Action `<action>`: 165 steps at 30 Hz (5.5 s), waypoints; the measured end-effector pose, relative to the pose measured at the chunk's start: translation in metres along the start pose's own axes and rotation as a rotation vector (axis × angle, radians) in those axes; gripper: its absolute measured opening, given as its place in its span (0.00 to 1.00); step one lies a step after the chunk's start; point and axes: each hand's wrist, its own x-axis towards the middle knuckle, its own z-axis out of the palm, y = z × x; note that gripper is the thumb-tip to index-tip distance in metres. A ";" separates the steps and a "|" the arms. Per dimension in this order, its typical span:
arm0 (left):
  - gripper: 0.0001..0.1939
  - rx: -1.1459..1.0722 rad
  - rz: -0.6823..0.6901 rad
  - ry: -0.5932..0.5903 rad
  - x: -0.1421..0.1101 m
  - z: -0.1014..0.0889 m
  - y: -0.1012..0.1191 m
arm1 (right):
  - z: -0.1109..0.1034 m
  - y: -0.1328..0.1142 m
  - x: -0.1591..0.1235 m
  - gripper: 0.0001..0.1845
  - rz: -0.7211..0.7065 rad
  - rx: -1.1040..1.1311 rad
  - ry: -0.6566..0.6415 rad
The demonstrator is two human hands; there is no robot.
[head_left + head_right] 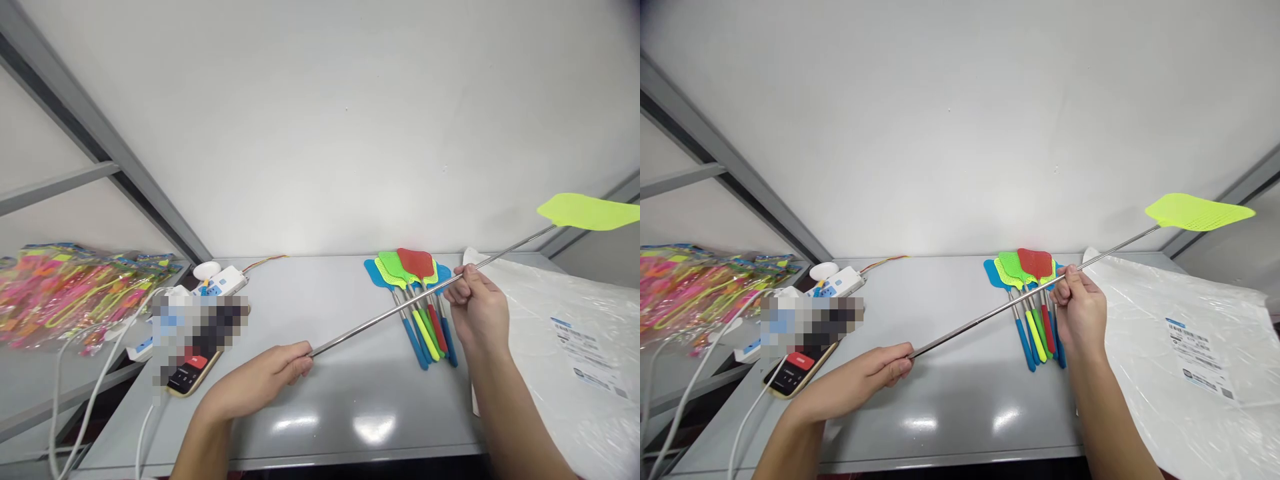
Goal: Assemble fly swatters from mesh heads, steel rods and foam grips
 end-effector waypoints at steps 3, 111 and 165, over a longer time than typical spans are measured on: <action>0.18 -0.023 -0.018 0.006 -0.002 -0.006 -0.008 | 0.000 0.002 0.002 0.10 0.019 0.004 -0.006; 0.15 -0.318 -0.061 0.398 0.158 0.101 0.090 | -0.058 -0.009 0.009 0.24 -0.105 -1.133 -0.290; 0.35 0.884 0.073 0.762 0.082 0.029 -0.032 | 0.072 0.106 -0.033 0.31 -0.706 -1.360 -1.484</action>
